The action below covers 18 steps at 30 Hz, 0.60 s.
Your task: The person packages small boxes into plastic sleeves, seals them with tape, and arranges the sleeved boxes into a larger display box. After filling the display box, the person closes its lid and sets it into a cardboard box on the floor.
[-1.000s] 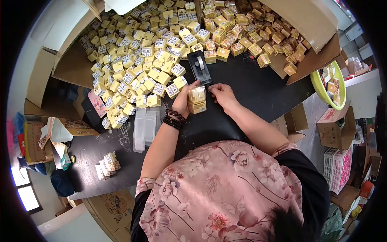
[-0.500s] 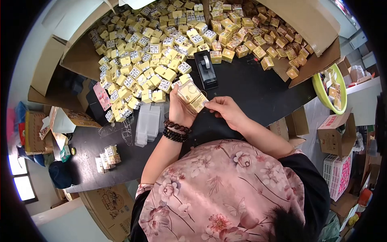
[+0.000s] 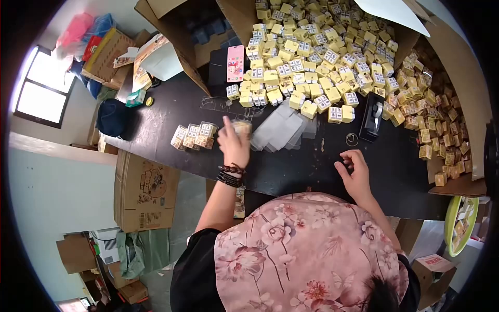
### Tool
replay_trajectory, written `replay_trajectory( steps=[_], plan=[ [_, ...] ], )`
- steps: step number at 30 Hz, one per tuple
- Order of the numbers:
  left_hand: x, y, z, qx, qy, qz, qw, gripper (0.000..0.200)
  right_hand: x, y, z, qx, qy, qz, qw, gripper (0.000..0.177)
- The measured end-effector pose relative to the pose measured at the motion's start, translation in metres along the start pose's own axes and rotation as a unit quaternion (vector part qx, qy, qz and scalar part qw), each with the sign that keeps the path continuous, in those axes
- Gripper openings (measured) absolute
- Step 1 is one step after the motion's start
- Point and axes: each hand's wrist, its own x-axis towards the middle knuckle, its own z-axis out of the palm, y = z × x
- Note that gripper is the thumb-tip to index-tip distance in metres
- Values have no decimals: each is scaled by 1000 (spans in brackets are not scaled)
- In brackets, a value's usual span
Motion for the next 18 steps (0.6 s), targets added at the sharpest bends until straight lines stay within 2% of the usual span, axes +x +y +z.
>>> replay_trajectory(
  steps=[1, 3, 5, 7, 8, 10, 13, 16, 17, 18],
  plan=[
    [9, -30, 0, 78, 41, 5, 996, 70, -1, 2, 2, -2, 3, 13, 1000, 24],
    [21, -64, -3, 196, 51, 12, 979, 70, 1, 6, 6, 4, -4, 15, 1000, 22],
    [27, -79, -3, 216, 44, 17, 975, 66, 3, 7, 8, 7, -7, 17, 1000, 20],
    [31, -80, 2, 307, 98, 96, 942, 63, 3, 6, 8, 0, -13, 7, 1000, 17],
    [30, -52, -2, 268, 93, 99, 954, 59, 2, 6, 9, -3, -6, 11, 1000, 17],
    [32, -19, 19, 77, 36, 189, 978, 55, 0, 7, 9, 11, -14, 30, 999, 15],
    [33, 11, 62, 25, -132, 113, 985, 57, -1, 3, 8, 22, -23, 38, 999, 15],
    [42, 6, 66, -37, -133, 68, 988, 43, -3, 4, 2, 17, -23, 37, 999, 14],
    [38, 3, 58, -39, -110, 93, 989, 35, -4, 6, 1, 9, -23, 38, 999, 13],
    [31, 4, 46, -45, -106, 72, 991, 32, -4, 8, 2, 8, -19, 40, 999, 13]
  ],
)
